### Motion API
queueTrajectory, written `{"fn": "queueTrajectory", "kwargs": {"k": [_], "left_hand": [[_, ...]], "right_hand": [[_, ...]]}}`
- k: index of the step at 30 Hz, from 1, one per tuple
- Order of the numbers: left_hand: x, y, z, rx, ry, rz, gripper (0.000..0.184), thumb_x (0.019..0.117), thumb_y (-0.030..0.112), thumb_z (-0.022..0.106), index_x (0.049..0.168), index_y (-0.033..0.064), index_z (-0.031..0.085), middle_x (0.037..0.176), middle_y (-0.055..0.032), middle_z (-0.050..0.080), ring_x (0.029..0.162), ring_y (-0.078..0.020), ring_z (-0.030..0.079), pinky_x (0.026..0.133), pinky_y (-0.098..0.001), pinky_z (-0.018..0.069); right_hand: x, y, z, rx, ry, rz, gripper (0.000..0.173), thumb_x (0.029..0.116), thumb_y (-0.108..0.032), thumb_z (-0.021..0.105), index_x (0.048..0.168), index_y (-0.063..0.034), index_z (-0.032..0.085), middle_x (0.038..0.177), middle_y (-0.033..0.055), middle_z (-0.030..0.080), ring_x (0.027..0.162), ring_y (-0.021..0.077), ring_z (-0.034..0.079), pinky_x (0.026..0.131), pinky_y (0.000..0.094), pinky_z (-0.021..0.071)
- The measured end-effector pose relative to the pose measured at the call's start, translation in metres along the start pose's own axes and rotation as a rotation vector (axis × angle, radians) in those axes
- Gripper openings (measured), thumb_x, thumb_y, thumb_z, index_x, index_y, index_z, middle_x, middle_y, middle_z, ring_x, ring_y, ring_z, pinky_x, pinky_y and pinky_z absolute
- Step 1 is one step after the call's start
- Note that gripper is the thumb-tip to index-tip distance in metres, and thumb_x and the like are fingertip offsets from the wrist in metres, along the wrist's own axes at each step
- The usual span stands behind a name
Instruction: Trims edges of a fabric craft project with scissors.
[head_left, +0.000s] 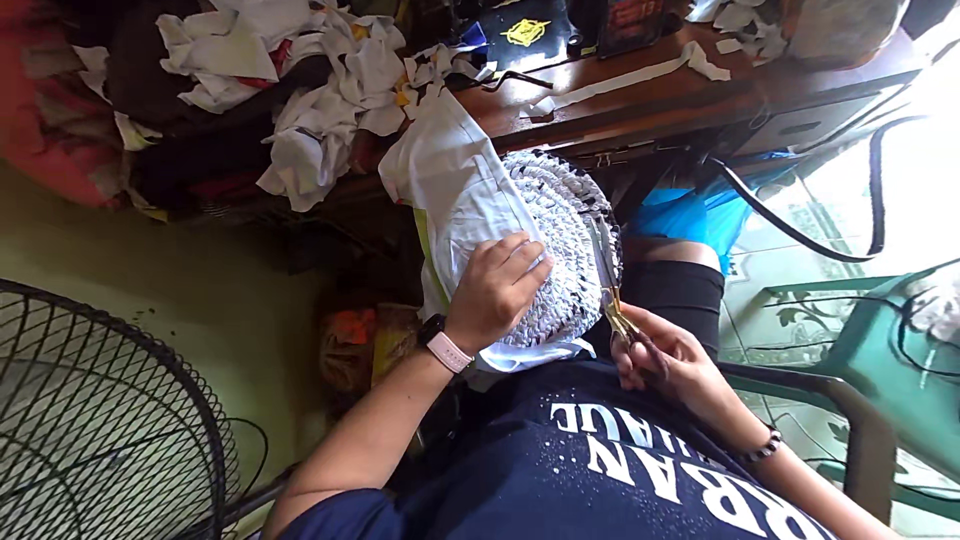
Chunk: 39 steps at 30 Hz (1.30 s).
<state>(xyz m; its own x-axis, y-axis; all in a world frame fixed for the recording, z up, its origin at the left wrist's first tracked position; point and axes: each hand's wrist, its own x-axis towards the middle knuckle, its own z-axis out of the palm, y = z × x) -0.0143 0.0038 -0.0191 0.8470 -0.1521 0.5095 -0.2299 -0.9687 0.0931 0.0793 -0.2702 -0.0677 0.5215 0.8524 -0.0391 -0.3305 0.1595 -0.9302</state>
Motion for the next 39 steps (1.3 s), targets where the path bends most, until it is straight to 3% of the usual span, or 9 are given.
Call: {"fn": "queueTrajectory", "kwargs": {"k": [6, 14, 17, 26, 32, 39], "left_hand": [[0.002, 0.007, 0.006, 0.064, -0.082, 0.018, 0.030, 0.0988, 0.020, 0.062, 0.125, 0.0125, 0.073, 0.135, -0.0101, 0.067, 0.135, -0.0310, 0.055, 0.109, -0.0502, 0.0437], [0.003, 0.009, 0.004, 0.116, -0.115, 0.019, 0.024, 0.0992, 0.021, 0.061, 0.114, 0.0107, 0.077, 0.133, -0.0098, 0.068, 0.134, -0.0306, 0.055, 0.109, -0.0521, 0.0420], [0.005, 0.012, 0.004, 0.127, -0.080, 0.007, 0.024, 0.0996, 0.018, 0.061, 0.118, 0.0126, 0.076, 0.136, -0.0090, 0.067, 0.138, -0.0303, 0.053, 0.114, -0.0537, 0.0385], [0.008, 0.016, 0.005, 0.178, -0.104, -0.030, 0.024, 0.1008, 0.019, 0.059, 0.116, 0.0113, 0.076, 0.121, -0.0066, 0.073, 0.130, -0.0290, 0.059, 0.107, -0.0543, 0.0436], [0.012, 0.020, 0.003, 0.179, -0.081, -0.040, 0.023, 0.1000, 0.016, 0.060, 0.115, 0.0114, 0.076, 0.124, -0.0082, 0.071, 0.132, -0.0305, 0.058, 0.111, -0.0590, 0.0387], [0.012, 0.018, 0.003, 0.178, -0.115, -0.051, 0.024, 0.0976, 0.019, 0.063, 0.116, 0.0112, 0.076, 0.121, -0.0079, 0.072, 0.128, -0.0301, 0.060, 0.108, -0.0586, 0.0417]], "right_hand": [[-0.004, 0.000, -0.004, -0.007, -0.081, 0.037, 0.066, 0.0947, -0.045, 0.070, 0.146, -0.0090, 0.052, 0.083, -0.0030, 0.069, 0.063, 0.0064, 0.063, 0.058, 0.0216, 0.0558], [-0.004, 0.003, -0.006, 0.056, -0.121, 0.073, 0.065, 0.0939, -0.046, 0.071, 0.145, -0.0095, 0.054, 0.080, -0.0024, 0.068, 0.061, 0.0066, 0.063, 0.054, 0.0211, 0.0556], [-0.005, 0.001, -0.006, 0.066, -0.119, 0.080, 0.065, 0.0938, -0.046, 0.071, 0.145, -0.0100, 0.055, 0.081, -0.0027, 0.068, 0.061, 0.0064, 0.063, 0.054, 0.0208, 0.0554], [-0.005, 0.001, -0.007, 0.088, -0.133, 0.092, 0.066, 0.0930, -0.051, 0.070, 0.142, -0.0099, 0.057, 0.081, -0.0018, 0.068, 0.059, 0.0068, 0.063, 0.052, 0.0211, 0.0549], [-0.006, -0.003, -0.007, 0.167, -0.172, 0.125, 0.076, 0.0819, -0.057, 0.079, 0.139, -0.0116, 0.059, 0.072, -0.0035, 0.069, 0.052, 0.0054, 0.063, 0.045, 0.0202, 0.0543], [-0.002, -0.003, -0.007, 0.194, -0.206, 0.137, 0.076, 0.0818, -0.057, 0.079, 0.141, -0.0138, 0.058, 0.069, -0.0042, 0.069, 0.052, 0.0053, 0.064, 0.047, 0.0208, 0.0558]]}}
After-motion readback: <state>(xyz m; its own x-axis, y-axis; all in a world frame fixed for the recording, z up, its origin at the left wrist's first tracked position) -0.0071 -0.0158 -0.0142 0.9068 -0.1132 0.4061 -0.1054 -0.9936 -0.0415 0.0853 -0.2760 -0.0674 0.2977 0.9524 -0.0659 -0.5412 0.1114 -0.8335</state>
